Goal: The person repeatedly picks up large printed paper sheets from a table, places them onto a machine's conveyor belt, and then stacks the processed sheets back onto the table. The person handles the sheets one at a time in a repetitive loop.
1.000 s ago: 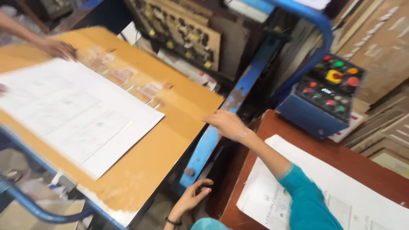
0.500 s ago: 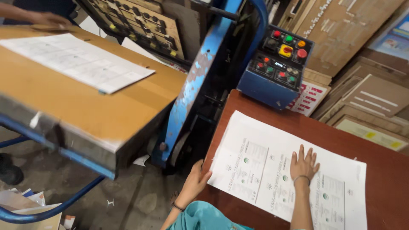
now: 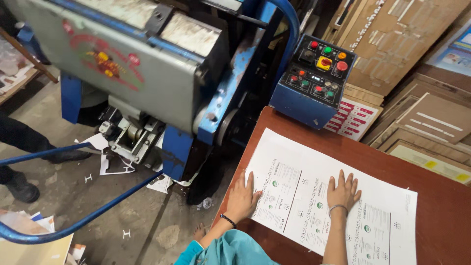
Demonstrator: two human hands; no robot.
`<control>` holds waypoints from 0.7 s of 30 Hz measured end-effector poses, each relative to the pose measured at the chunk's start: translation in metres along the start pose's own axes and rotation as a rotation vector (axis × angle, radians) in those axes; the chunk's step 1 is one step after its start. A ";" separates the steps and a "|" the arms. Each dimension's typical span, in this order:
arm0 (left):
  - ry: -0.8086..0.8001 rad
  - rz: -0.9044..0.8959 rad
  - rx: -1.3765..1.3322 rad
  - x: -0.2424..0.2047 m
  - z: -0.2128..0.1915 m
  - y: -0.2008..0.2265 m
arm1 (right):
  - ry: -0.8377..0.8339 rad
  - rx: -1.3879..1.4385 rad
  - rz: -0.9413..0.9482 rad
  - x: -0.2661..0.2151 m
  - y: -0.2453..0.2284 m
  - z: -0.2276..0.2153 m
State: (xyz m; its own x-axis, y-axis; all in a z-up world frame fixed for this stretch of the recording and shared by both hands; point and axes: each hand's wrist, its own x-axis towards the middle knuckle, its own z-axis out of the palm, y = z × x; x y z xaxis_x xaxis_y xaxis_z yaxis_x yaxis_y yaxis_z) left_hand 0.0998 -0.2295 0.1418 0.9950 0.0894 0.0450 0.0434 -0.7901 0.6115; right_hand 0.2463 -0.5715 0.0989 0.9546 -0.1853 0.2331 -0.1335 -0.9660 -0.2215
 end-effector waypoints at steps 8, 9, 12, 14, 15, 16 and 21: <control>-0.001 -0.014 -0.041 -0.002 0.000 0.000 | 0.020 0.005 -0.013 0.000 -0.003 -0.007; -0.001 -0.015 -0.048 -0.002 0.001 0.000 | 0.022 0.002 -0.012 0.000 -0.003 -0.008; 0.021 -0.019 -0.056 -0.001 0.002 -0.001 | 0.026 -0.002 -0.013 0.001 -0.003 -0.009; 0.018 -0.026 -0.078 0.001 0.001 -0.002 | 0.030 -0.001 -0.014 0.000 -0.004 -0.009; 0.015 -0.030 -0.090 0.001 0.000 -0.002 | 0.031 -0.002 -0.014 0.001 -0.005 -0.010; 0.014 -0.030 -0.099 0.002 -0.001 -0.003 | 0.033 0.000 -0.013 0.001 -0.006 -0.010; -0.074 -0.120 -0.196 0.006 -0.004 -0.010 | 0.046 0.004 -0.014 -0.001 -0.008 -0.014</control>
State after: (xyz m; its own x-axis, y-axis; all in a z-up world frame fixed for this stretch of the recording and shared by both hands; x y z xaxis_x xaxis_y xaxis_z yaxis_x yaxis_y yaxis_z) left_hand 0.1050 -0.2183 0.1390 0.9880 0.1253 -0.0908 0.1506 -0.6429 0.7510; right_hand 0.2423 -0.5658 0.1139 0.9431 -0.1800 0.2796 -0.1189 -0.9678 -0.2220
